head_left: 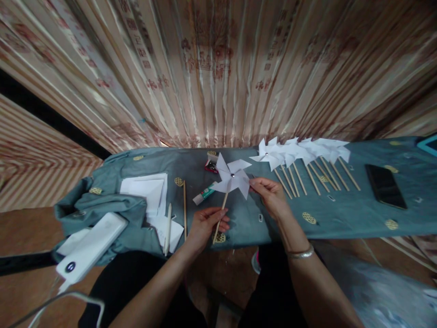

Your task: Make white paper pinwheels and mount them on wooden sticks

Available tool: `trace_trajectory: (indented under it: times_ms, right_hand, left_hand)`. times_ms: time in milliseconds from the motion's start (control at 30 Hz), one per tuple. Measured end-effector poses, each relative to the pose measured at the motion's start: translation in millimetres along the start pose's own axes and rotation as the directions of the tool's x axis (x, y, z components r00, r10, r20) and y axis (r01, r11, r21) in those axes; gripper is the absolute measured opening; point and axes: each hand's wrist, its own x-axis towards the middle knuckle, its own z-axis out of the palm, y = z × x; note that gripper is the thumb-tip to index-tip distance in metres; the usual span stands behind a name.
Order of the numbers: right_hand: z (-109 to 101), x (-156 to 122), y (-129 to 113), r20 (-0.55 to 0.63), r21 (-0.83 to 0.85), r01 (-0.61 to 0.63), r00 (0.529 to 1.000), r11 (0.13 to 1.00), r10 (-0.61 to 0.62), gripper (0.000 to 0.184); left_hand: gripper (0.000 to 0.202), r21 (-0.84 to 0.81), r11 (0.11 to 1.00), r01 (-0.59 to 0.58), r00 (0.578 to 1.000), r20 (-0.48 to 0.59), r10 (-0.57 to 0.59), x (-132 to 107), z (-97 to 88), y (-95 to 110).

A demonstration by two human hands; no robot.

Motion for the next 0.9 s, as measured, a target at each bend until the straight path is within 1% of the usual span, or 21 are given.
trace_trajectory:
  times_ms: [200, 433, 667, 800, 900]
  right_hand:
    - [4.9, -4.2, -0.9, 0.034, -0.04, 0.01, 0.999, 0.999, -0.009, 0.026]
    - [12.4, -9.2, 4.0, 0.079, -0.042, 0.008, 0.997, 0.999, -0.005, 0.03]
    - [23.6, -15.0, 5.3, 0.205, -0.042, -0.007, 0.979, 0.999, 0.016, 0.028]
    - [29.4, -19.1, 4.9, 0.276, -0.06, 0.019, 0.961, 0.998, -0.002, 0.029]
    - [28.6, -22.3, 0.9, 0.333, -0.083, 0.03, 0.943, 0.996, -0.001, 0.031]
  left_hand:
    - [0.046, 0.01, 1.0, -0.016, 1.0, -0.008, 0.016, 1.3, -0.7, -0.5]
    - [0.047, 0.005, 1.0, -0.027, 0.999, -0.022, 0.027, 2.0, 0.0, 0.3]
    - [0.048, -0.008, 1.0, -0.018, 0.999, -0.032, 0.018, 1.6, 1.0, 0.9]
    - [0.049, -0.009, 1.0, -0.007, 1.0, -0.026, 0.007, 1.1, 1.5, 1.3]
    - [0.048, -0.01, 1.0, -0.007, 1.0, -0.029, 0.007, 0.7, 1.1, 1.8]
